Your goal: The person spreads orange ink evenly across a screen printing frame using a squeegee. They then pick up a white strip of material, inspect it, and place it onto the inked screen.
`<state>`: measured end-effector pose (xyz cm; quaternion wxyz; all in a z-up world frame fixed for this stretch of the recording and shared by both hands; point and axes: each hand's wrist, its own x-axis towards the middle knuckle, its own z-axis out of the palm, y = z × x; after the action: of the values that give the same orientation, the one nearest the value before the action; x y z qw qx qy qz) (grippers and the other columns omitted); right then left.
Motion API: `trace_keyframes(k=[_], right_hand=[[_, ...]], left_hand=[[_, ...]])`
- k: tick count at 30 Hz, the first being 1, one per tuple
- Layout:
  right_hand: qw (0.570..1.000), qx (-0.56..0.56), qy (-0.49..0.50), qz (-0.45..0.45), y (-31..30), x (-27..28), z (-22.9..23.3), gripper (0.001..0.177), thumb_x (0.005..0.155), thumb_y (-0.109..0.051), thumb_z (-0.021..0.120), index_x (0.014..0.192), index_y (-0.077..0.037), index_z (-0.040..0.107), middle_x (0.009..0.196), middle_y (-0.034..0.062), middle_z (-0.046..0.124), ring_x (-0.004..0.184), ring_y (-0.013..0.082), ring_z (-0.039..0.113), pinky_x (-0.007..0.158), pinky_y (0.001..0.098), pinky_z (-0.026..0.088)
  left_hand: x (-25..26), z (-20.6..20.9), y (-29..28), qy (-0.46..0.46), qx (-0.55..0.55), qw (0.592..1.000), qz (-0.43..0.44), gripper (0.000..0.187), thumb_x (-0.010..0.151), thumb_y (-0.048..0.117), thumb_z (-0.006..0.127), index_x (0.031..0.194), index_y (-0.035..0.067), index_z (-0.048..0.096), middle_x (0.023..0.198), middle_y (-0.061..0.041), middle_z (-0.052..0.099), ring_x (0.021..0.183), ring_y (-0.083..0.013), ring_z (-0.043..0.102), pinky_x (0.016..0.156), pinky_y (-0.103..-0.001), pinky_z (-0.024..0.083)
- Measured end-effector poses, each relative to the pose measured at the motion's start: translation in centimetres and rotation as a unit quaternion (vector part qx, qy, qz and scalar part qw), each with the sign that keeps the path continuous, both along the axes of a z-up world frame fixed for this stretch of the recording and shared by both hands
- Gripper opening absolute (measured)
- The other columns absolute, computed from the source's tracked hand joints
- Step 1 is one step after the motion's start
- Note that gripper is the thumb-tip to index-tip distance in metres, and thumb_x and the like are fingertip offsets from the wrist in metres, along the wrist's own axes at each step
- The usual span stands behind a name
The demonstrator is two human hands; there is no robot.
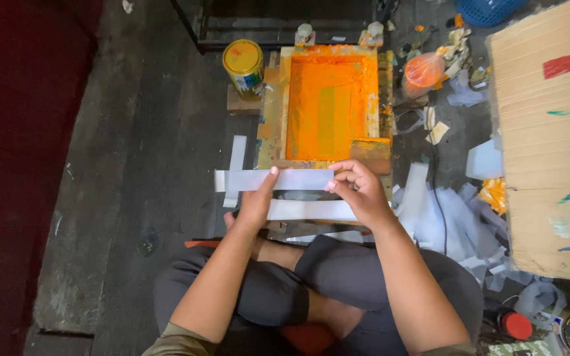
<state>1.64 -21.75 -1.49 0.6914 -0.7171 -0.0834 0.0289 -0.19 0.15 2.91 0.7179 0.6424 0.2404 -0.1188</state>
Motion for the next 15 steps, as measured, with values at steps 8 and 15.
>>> trace_keyframes(k=[8, 15], right_hand=[[0.999, 0.023, 0.037, -0.001, -3.0, 0.0, -1.8, 0.036, 0.09, -0.008, 0.073, 0.124, -0.002, 0.066, 0.083, 0.0101, 0.074, 0.077, 0.0134, 0.07, 0.079, 0.0285, 0.057], [0.997, 0.018, 0.05, -0.051, -4.3, -3.6, -1.1, 0.036, 0.087, -0.013, 0.076, 0.121, -0.003, 0.071, 0.085, 0.012, 0.073, 0.078, 0.0179, 0.072, 0.078, 0.0336, 0.06]], left_hand=[[0.5, -6.1, 3.1, -0.028, -0.062, 0.995, 0.069, 0.039, 0.079, 0.026, 0.089, 0.102, -0.001, 0.073, 0.087, -0.022, 0.073, 0.074, -0.0304, 0.074, 0.068, -0.042, 0.061], [-1.1, -10.4, 8.8, -0.14, -0.121, 0.982, -0.024, 0.017, 0.087, 0.01, 0.077, 0.093, -0.005, 0.07, 0.077, -0.021, 0.073, 0.067, -0.0278, 0.076, 0.066, -0.041, 0.063]])
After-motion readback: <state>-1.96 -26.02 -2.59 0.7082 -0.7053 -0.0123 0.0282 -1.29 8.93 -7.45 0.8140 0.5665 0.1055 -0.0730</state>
